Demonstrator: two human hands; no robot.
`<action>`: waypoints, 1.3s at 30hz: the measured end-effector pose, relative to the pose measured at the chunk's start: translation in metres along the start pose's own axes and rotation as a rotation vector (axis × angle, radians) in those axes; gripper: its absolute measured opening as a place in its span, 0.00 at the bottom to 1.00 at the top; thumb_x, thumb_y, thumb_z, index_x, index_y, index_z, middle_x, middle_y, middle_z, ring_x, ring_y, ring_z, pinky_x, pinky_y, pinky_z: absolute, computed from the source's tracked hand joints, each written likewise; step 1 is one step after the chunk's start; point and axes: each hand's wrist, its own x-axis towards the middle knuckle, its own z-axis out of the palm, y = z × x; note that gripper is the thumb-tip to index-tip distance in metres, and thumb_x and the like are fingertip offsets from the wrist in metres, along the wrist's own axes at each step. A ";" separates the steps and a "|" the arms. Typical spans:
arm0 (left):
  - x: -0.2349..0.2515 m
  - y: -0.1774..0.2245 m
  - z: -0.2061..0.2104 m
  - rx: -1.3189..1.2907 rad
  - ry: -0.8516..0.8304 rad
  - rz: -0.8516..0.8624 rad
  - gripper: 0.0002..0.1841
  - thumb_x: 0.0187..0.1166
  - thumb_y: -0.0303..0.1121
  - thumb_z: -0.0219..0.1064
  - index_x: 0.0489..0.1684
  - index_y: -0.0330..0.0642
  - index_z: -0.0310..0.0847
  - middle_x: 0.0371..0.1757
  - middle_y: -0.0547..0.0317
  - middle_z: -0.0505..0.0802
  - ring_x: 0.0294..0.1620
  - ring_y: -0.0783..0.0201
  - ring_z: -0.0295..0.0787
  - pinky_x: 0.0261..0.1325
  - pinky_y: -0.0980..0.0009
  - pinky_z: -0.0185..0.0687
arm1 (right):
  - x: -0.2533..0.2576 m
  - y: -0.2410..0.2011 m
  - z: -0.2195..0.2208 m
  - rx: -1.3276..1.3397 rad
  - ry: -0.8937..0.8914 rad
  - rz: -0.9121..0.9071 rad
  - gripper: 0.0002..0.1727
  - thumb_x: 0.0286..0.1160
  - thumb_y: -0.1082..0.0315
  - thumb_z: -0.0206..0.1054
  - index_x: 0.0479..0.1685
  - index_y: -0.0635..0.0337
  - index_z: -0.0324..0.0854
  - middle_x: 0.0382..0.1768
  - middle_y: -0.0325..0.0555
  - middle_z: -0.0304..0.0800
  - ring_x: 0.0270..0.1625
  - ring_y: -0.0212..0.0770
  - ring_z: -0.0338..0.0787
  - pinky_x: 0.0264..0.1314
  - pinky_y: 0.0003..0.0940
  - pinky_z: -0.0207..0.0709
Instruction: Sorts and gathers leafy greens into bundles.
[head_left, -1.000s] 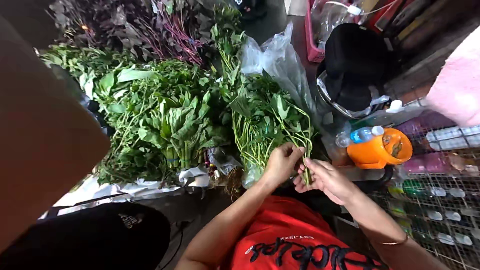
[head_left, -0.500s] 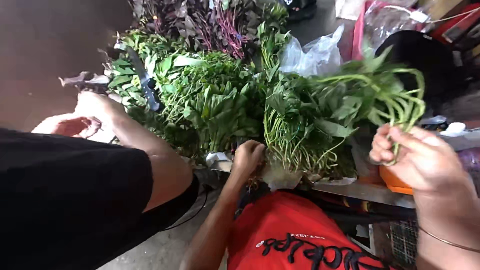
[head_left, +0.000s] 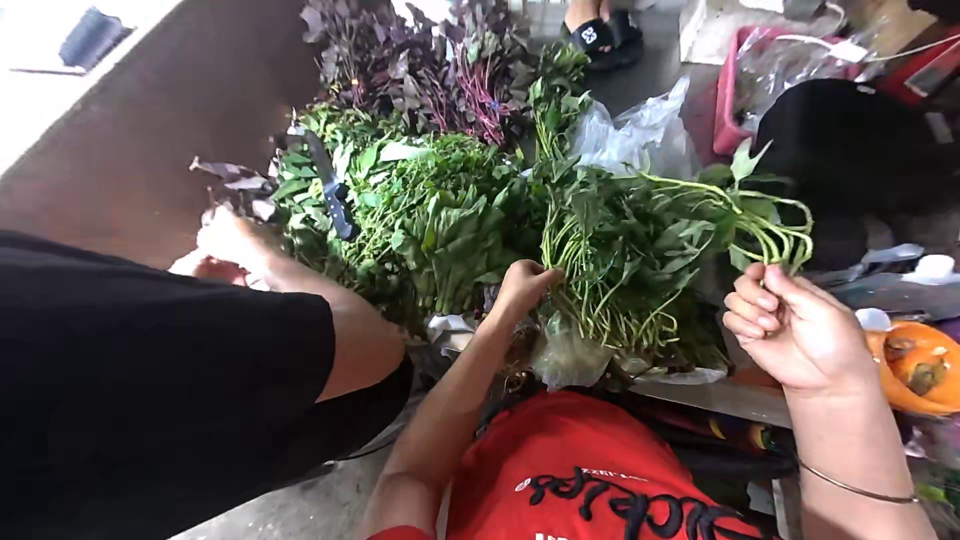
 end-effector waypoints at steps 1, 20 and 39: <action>0.004 0.007 -0.003 0.093 -0.001 0.033 0.19 0.83 0.44 0.68 0.49 0.31 0.85 0.38 0.44 0.90 0.36 0.53 0.87 0.45 0.52 0.84 | -0.002 0.000 -0.001 -0.010 0.009 -0.015 0.22 0.95 0.64 0.35 0.42 0.52 0.77 0.19 0.28 0.75 0.15 0.21 0.72 0.19 0.14 0.72; -0.076 0.115 0.065 0.847 -0.108 0.207 0.21 0.80 0.42 0.70 0.62 0.35 0.81 0.52 0.38 0.92 0.57 0.38 0.90 0.58 0.38 0.83 | -0.022 -0.017 -0.022 -0.042 0.051 -0.159 0.20 0.93 0.65 0.37 0.42 0.51 0.78 0.19 0.27 0.75 0.14 0.21 0.71 0.18 0.14 0.71; -0.071 0.119 0.106 1.155 -0.243 0.225 0.14 0.77 0.40 0.70 0.41 0.35 0.89 0.47 0.41 0.92 0.52 0.40 0.90 0.46 0.42 0.83 | -0.020 -0.016 -0.016 -0.071 0.039 -0.175 0.19 0.92 0.63 0.41 0.41 0.50 0.80 0.18 0.27 0.73 0.14 0.22 0.70 0.19 0.16 0.71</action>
